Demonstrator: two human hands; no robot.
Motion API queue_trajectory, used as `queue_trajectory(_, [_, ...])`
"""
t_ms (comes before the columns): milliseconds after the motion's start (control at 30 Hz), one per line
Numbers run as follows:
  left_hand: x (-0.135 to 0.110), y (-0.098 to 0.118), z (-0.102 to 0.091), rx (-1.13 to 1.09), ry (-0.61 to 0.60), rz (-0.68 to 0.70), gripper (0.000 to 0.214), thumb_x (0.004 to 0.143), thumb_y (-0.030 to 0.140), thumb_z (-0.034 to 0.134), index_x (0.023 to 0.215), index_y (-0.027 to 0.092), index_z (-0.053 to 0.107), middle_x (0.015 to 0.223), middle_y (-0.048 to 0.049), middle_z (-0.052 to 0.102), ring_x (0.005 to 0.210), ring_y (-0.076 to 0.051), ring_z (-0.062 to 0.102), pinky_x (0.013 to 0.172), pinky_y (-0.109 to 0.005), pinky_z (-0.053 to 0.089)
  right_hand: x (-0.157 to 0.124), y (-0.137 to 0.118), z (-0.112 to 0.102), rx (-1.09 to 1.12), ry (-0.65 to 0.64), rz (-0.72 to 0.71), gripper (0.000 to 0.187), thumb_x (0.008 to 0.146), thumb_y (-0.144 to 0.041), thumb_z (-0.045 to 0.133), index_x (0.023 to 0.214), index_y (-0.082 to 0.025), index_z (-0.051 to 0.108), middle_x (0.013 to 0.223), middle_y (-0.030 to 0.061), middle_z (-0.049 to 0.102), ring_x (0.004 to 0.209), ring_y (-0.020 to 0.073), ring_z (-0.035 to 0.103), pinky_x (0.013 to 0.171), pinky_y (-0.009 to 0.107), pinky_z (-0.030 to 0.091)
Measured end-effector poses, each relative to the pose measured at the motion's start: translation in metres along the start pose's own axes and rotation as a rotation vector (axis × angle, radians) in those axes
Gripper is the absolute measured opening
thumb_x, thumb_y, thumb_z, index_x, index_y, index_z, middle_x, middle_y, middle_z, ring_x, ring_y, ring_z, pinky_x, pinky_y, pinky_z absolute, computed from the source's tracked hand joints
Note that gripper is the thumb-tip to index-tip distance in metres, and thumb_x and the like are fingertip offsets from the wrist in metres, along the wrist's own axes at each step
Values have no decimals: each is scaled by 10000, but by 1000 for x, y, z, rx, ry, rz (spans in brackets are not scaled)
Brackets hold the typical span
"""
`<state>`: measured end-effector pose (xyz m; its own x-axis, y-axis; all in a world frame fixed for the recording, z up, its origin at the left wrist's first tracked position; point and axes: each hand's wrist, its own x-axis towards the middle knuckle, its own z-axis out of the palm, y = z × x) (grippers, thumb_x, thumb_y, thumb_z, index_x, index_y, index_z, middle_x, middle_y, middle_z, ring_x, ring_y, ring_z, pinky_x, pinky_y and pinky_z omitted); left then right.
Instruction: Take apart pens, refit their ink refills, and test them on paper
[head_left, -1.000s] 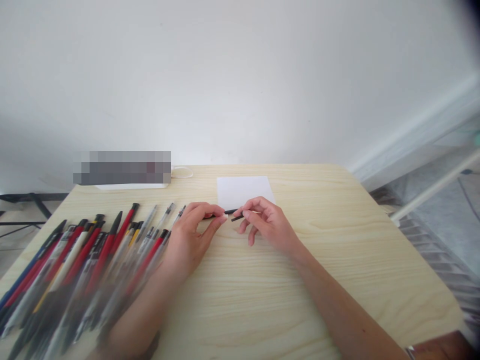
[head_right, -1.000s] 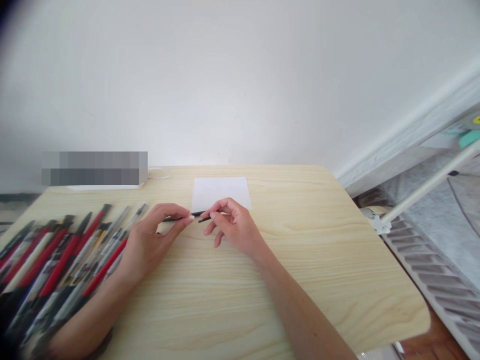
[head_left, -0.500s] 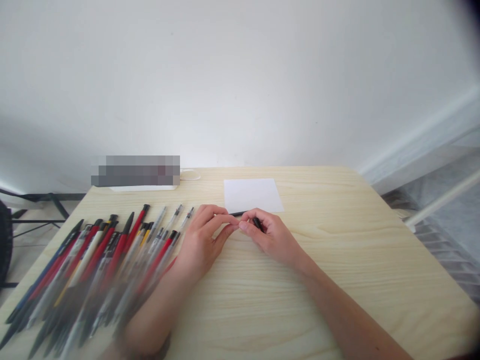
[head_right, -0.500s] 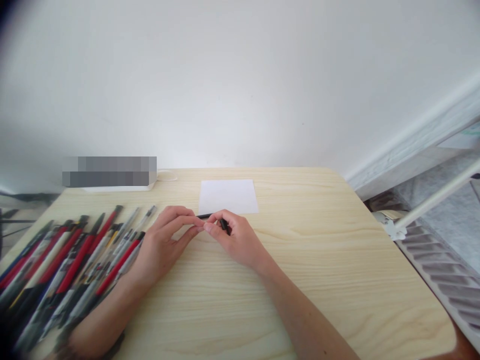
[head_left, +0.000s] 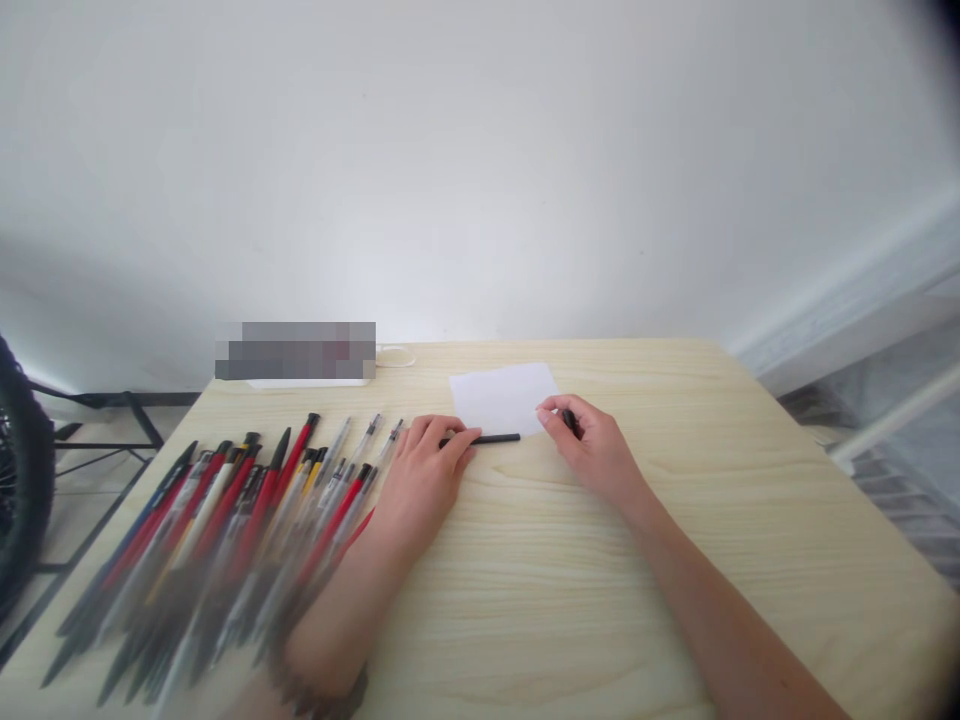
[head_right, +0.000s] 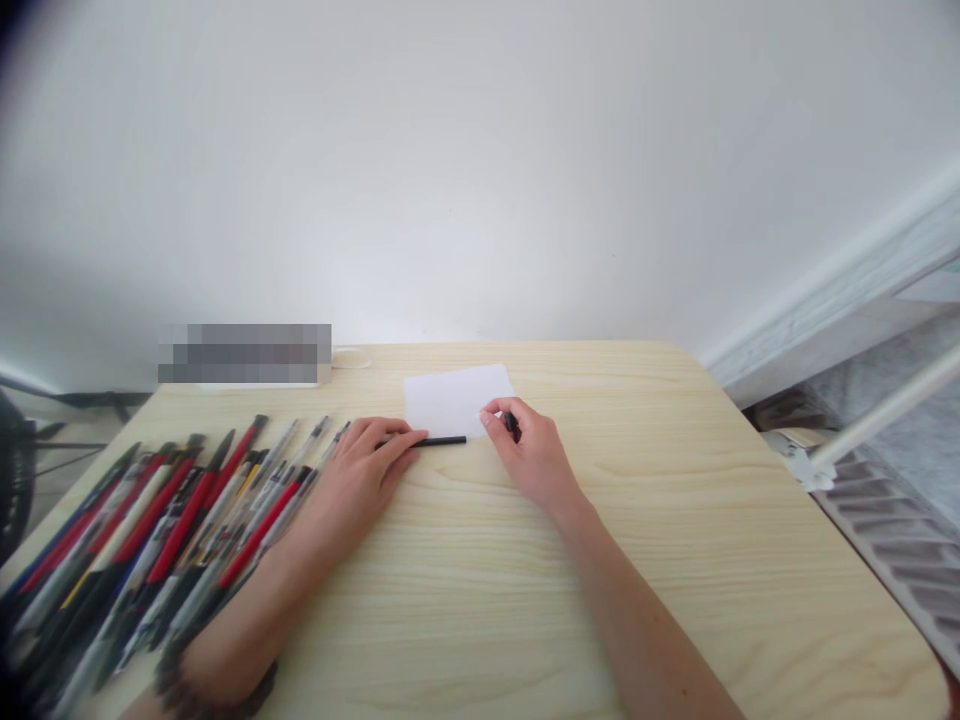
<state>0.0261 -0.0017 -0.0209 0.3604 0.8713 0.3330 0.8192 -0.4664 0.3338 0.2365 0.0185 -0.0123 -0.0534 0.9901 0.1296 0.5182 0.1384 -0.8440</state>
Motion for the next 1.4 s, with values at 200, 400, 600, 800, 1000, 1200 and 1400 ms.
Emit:
queue_trajectory(200, [1, -1, -4, 34, 60, 28, 168, 860, 215, 514, 960, 197, 648, 948, -67, 639, 918, -243, 536, 771, -402, 437, -1, -2, 0, -6, -51, -34, 250, 828, -403, 501, 863, -179, 605, 559, -42, 423, 495, 97, 384, 482, 232, 304])
queue_trajectory(400, [3, -2, -6, -13, 171, 88, 158, 870, 207, 500, 980, 185, 612, 993, -56, 672, 944, -219, 578, 839, -388, 435, -2, -7, -1, 13, 30, -68, 239, 831, -403, 491, 857, -183, 581, 548, -50, 390, 469, 88, 349, 466, 226, 295])
queue_trajectory(600, [2, -6, 4, 46, 92, 154, 209, 899, 167, 418, 1039, 162, 573, 1023, -75, 687, 1026, -224, 596, 941, -446, 393, 1, -1, -3, -72, 103, -105, 244, 852, -403, 453, 882, -187, 563, 518, -55, 379, 471, 97, 355, 481, 227, 306])
queue_trajectory(800, [5, -7, 7, 80, 32, 179, 205, 912, 152, 385, 1036, 153, 548, 1150, -82, 633, 1131, -220, 540, 1012, -462, 333, -1, -4, -4, -11, 50, -80, 240, 846, -401, 472, 878, -183, 566, 552, -52, 386, 472, 88, 353, 474, 225, 299])
queue_trajectory(1000, [7, -3, -2, -2, 196, 181, 222, 899, 170, 431, 1111, 189, 494, 1041, -57, 670, 963, -183, 617, 979, -425, 381, -6, -10, -6, 105, -32, -101, 230, 845, -399, 487, 889, -190, 571, 555, -51, 385, 475, 86, 351, 460, 221, 299])
queue_trajectory(1200, [4, 3, -10, -40, 213, 122, 147, 894, 195, 449, 1026, 186, 513, 877, -49, 645, 822, -187, 589, 756, -335, 461, -12, -17, -3, 217, -85, -97, 227, 841, -404, 505, 897, -192, 566, 545, -56, 374, 444, 77, 336, 425, 217, 288])
queue_trajectory(1400, [3, 3, -8, -95, 186, 92, 148, 897, 199, 451, 1036, 183, 501, 899, -45, 631, 807, -179, 576, 730, -311, 445, -12, -17, -1, 247, -35, -69, 204, 845, -391, 504, 897, -200, 550, 535, -65, 328, 436, 74, 315, 414, 218, 272])
